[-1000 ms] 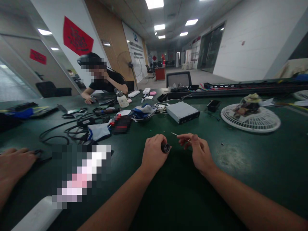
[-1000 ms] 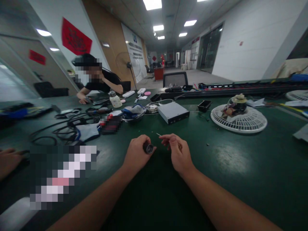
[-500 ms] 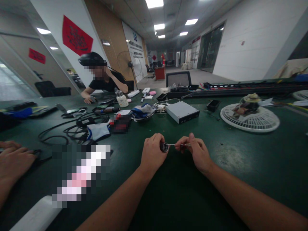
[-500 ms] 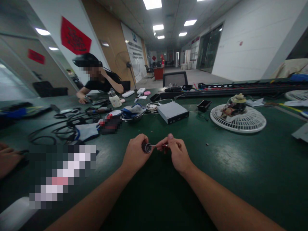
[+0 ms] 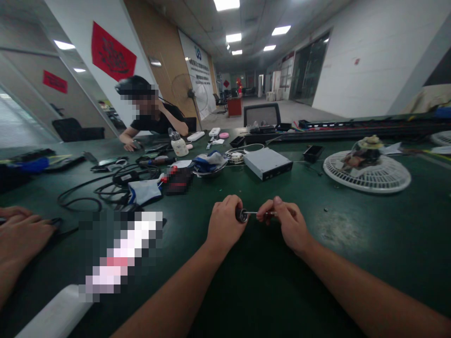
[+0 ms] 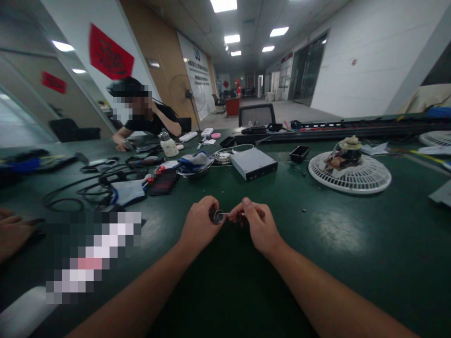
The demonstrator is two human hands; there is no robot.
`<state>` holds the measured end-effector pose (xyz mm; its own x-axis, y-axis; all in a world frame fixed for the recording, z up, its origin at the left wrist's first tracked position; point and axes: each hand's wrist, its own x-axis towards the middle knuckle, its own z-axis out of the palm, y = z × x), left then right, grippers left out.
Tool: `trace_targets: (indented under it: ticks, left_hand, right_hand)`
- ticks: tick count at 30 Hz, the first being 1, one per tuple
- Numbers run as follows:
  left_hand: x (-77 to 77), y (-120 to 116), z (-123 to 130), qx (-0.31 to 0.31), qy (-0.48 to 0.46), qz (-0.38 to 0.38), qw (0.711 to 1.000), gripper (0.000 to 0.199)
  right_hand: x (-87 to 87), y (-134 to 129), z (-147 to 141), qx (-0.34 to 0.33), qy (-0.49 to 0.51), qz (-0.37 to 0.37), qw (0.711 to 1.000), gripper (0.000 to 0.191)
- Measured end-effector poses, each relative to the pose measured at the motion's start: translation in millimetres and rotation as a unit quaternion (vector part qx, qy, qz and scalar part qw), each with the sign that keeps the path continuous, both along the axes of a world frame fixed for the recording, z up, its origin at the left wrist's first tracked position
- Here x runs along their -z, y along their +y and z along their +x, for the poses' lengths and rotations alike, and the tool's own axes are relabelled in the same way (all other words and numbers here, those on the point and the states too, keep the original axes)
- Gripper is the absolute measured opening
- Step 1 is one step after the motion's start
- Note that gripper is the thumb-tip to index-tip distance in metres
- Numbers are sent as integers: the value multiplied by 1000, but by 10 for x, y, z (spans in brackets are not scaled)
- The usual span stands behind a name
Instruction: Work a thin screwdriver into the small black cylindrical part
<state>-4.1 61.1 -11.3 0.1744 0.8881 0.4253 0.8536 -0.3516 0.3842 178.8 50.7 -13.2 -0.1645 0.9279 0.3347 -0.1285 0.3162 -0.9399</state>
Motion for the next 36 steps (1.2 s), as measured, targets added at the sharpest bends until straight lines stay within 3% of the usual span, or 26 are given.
trace_targets:
  ticks: [3, 9, 17, 23, 30, 36]
  left_hand:
    - [5, -3, -2, -1, -2, -4, 1000, 19]
    - [4, -6, -1, 5, -10, -9, 1000, 19]
    - [0, -11, 4, 4, -16, -20, 1000, 21]
    - [-11, -12, 11, 8, -11, -25, 1000, 20]
    - [10, -6, 4, -2, -19, -23, 1000, 21]
    - [6, -15, 1, 9, -28, -27, 999, 21]
  right_hand:
    - [-11, -14, -6, -8, -17, -3, 1000, 65]
    - [33, -6, -4, 39, -10, -8, 999, 60]
    - [-13, -26, -8, -15, -9, -9, 1000, 63]
    - [1, -27, -17, 56, -13, -26, 998, 59]
    - [7, -21, -7, -5, -16, -7, 1000, 61]
    - [38, -18, -18, 48, -5, -21, 999, 57]
